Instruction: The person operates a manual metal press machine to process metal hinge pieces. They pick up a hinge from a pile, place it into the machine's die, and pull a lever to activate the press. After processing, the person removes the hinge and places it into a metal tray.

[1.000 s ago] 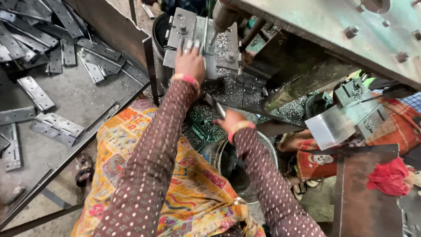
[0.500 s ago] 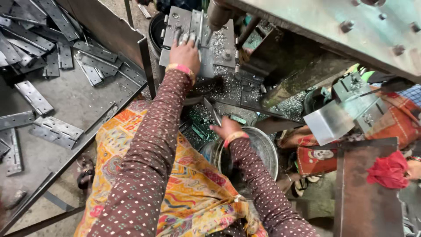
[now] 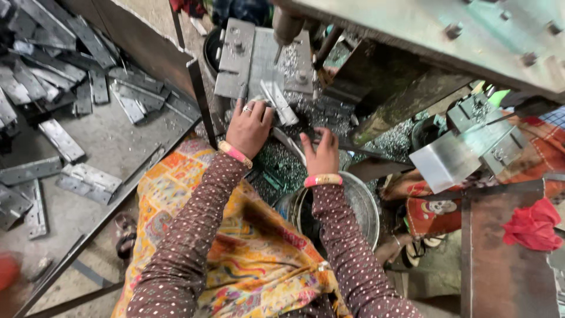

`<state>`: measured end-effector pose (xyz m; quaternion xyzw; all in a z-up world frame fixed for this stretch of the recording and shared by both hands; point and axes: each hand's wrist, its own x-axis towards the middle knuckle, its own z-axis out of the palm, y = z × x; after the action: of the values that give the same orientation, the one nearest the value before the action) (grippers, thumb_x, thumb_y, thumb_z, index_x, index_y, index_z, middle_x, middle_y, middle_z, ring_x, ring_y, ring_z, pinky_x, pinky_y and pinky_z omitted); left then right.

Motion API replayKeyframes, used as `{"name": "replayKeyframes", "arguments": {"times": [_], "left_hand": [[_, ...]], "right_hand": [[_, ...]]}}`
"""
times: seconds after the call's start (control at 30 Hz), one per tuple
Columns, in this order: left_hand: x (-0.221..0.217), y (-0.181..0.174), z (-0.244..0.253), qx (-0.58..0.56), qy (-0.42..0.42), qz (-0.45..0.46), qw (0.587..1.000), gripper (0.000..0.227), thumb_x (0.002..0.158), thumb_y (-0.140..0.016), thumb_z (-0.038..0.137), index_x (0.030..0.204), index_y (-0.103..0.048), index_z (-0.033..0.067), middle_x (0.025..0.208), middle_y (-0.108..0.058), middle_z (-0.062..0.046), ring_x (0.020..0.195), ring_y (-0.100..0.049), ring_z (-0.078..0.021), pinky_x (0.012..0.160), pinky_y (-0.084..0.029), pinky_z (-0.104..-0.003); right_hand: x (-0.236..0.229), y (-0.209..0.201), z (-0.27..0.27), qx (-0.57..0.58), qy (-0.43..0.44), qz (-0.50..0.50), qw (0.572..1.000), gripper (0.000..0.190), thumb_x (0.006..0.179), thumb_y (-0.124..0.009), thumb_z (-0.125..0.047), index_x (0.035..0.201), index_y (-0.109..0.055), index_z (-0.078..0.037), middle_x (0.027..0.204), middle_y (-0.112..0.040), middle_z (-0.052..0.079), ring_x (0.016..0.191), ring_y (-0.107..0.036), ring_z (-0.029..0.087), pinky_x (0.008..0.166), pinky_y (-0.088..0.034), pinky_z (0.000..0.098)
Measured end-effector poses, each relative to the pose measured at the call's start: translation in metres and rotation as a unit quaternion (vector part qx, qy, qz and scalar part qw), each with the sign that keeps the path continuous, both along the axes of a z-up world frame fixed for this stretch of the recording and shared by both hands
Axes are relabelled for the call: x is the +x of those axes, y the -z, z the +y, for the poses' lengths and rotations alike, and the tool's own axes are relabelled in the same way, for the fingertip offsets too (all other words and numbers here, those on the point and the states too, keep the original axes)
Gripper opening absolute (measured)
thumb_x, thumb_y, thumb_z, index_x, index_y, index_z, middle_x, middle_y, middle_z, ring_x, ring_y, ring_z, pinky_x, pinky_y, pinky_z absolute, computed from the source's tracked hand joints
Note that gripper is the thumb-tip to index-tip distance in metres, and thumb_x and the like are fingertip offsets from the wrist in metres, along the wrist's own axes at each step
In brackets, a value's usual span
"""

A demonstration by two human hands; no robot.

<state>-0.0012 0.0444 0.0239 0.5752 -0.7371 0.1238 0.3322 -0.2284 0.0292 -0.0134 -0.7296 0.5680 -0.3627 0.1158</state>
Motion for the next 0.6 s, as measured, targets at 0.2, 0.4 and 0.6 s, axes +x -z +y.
{"name": "replayKeyframes", "arguments": {"times": [0.2,0.4,0.6], "left_hand": [[-0.007,-0.011,-0.052,-0.117,-0.053,-0.006,0.992,0.009,0.108,-0.061,0.011,0.114,-0.062,0.0041,0.122,-0.062,-0.014,0.106,-0.067,-0.024,0.111,-0.048,-0.05],[0.004,0.021,-0.082,0.171,-0.136,-0.057,0.974,0.05,0.099,-0.054,0.015,0.145,-0.053,-0.0045,0.145,-0.049,-0.023,0.106,-0.062,-0.0292,0.084,-0.054,-0.043],[0.007,0.009,-0.037,0.182,-0.19,-0.066,0.962,0.06,0.105,-0.046,0.052,0.118,-0.067,-0.0031,0.153,-0.045,-0.02,0.141,-0.043,-0.0365,0.115,-0.031,-0.052]], "right_hand": [[0.004,-0.008,0.008,0.013,0.019,0.014,1.0,0.052,0.096,-0.069,-0.049,0.119,-0.057,-0.003,0.118,-0.061,0.02,0.091,-0.071,0.032,0.073,-0.057,0.0459],[0.001,-0.004,0.007,0.045,0.014,0.06,0.997,0.059,0.096,-0.06,-0.059,0.118,-0.059,-0.004,0.116,-0.063,0.016,0.092,-0.071,0.031,0.077,-0.058,0.0426],[-0.001,0.0,0.007,0.061,-0.015,0.059,0.996,0.062,0.097,-0.057,-0.062,0.118,-0.059,-0.004,0.12,-0.062,0.017,0.093,-0.071,0.03,0.079,-0.058,0.0423]]}}
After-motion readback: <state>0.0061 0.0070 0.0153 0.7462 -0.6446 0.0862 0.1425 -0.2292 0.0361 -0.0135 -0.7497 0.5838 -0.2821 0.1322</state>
